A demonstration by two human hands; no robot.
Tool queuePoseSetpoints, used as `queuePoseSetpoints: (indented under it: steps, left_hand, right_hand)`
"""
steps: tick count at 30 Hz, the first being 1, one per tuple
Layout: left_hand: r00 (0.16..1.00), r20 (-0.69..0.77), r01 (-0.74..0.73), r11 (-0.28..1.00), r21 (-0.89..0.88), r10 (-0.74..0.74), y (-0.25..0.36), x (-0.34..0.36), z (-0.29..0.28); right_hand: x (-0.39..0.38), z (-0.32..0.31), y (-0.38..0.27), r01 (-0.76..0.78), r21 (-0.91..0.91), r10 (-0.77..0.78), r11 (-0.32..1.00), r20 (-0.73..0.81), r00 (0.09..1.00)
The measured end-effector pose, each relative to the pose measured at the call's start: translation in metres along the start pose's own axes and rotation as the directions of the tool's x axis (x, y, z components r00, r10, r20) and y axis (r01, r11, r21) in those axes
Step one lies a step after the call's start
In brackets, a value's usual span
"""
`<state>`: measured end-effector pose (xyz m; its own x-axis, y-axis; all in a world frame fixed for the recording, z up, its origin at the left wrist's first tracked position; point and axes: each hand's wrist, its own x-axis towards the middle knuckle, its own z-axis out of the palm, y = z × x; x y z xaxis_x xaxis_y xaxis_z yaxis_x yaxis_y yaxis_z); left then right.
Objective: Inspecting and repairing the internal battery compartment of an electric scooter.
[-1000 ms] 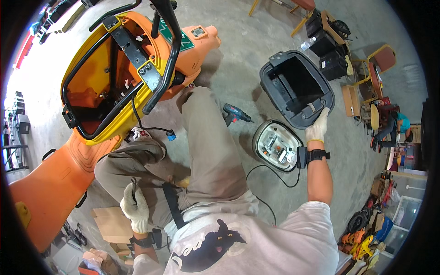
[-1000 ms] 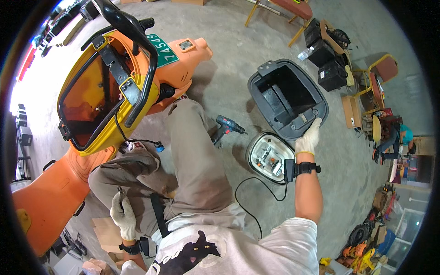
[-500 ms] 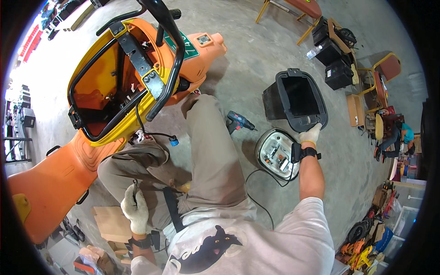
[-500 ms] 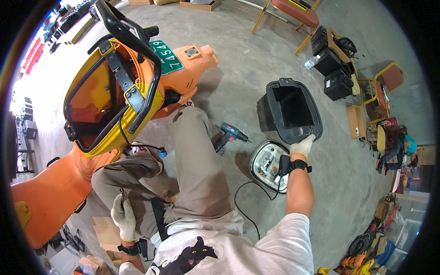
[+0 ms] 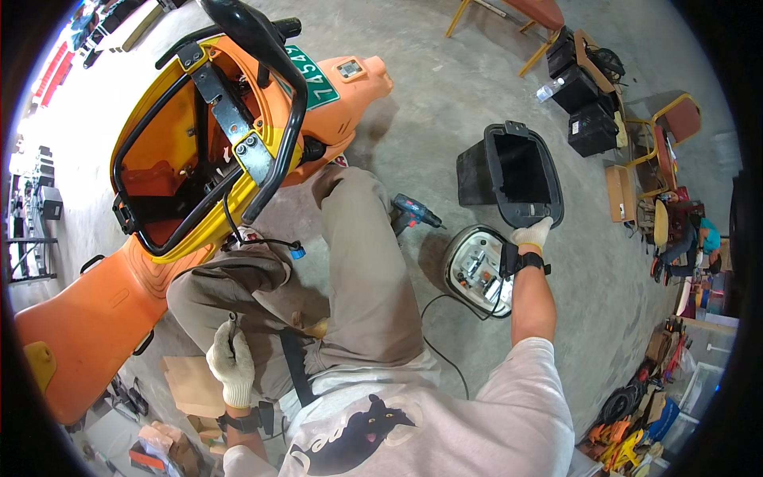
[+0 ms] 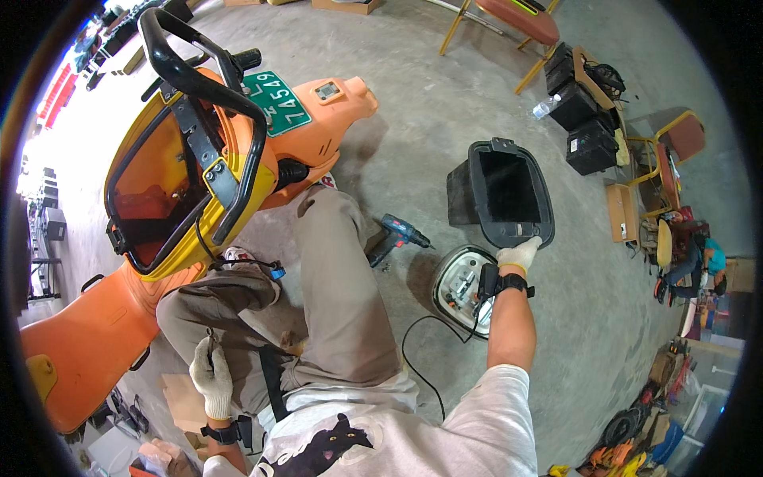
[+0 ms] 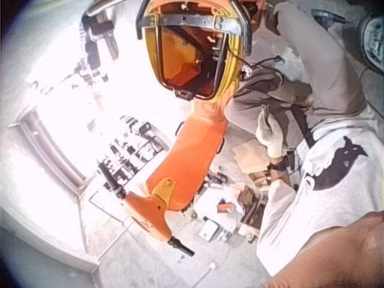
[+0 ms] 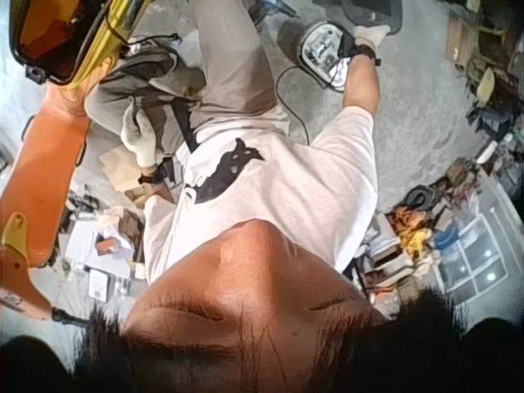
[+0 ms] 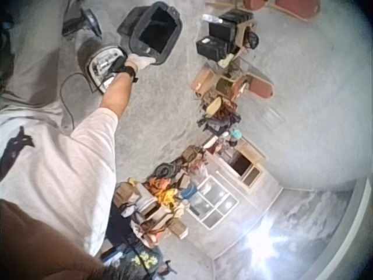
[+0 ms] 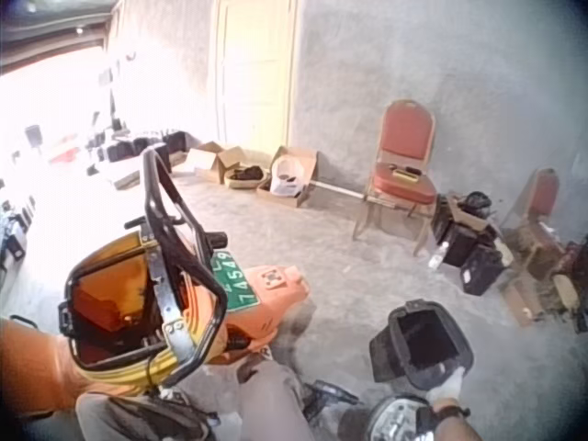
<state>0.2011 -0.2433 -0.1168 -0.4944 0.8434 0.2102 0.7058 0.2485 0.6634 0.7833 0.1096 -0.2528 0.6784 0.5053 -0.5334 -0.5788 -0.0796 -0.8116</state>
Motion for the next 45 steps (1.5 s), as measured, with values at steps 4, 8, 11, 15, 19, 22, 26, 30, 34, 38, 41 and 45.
queuePoseSetpoints:
  steps: [4,8,11,15,19,22,26,30,34,38,41,45]
  left_hand:
    - [1.000,-0.002,-0.004,1.000,0.012,0.004,0.002,0.003,0.002]
    - [1.000,-0.005,-0.028,0.999,0.043,0.028,0.006,0.006,0.001]
    - [0.999,0.006,-0.038,0.996,0.077,0.038,0.009,0.007,0.000]
    - [0.999,0.011,-0.051,0.996,0.075,0.050,0.009,0.008,0.001]
    - [0.999,-0.003,-0.048,0.997,0.059,0.048,0.008,0.008,0.002]
    - [1.000,-0.011,-0.017,0.998,0.053,0.017,0.008,0.008,0.002]
    - [0.999,-0.043,-0.004,0.996,0.086,0.007,0.011,0.008,0.000]
    - [0.998,-0.037,-0.042,0.997,0.059,0.044,0.011,0.009,-0.003]
    - [0.998,-0.051,-0.042,0.998,0.053,0.045,0.010,0.007,-0.005]
    - [0.996,-0.064,-0.060,0.998,0.026,0.062,0.009,0.005,-0.007]
    - [0.993,-0.083,-0.080,0.996,0.024,0.082,0.007,0.004,-0.008]
    - [0.992,-0.102,-0.075,0.997,-0.004,0.075,0.004,0.000,-0.008]
  right_hand:
    - [-0.002,0.018,0.000,-0.033,0.025,0.034,0.999,-0.069,0.997]
    - [0.004,0.028,0.006,-0.007,0.068,0.010,0.998,-0.050,0.999]
    - [0.010,0.028,0.005,-0.016,0.037,0.017,0.999,-0.020,1.000]
    - [0.021,0.028,0.002,-0.039,-0.030,0.038,0.999,-0.021,0.999]
    - [0.042,0.024,0.004,0.008,-0.013,-0.006,1.000,0.089,0.996]
    - [0.063,0.007,0.001,-0.009,-0.130,0.025,0.991,0.119,0.993]
    - [0.063,-0.028,-0.007,0.629,-0.635,-0.305,0.448,0.553,0.776]
    - [0.029,-0.002,-0.013,0.061,-0.182,-0.029,0.981,0.174,0.984]
    - [-0.031,0.023,-0.025,0.165,-0.396,-0.190,0.903,-0.026,0.981]
    - [-0.069,0.030,-0.032,0.405,-0.843,-0.683,0.355,0.062,0.728]
    - [-0.076,0.028,-0.033,0.499,-0.844,-0.688,0.198,0.242,0.684]
    - [-0.078,0.017,-0.011,0.584,-0.811,-0.671,0.034,0.414,0.615]
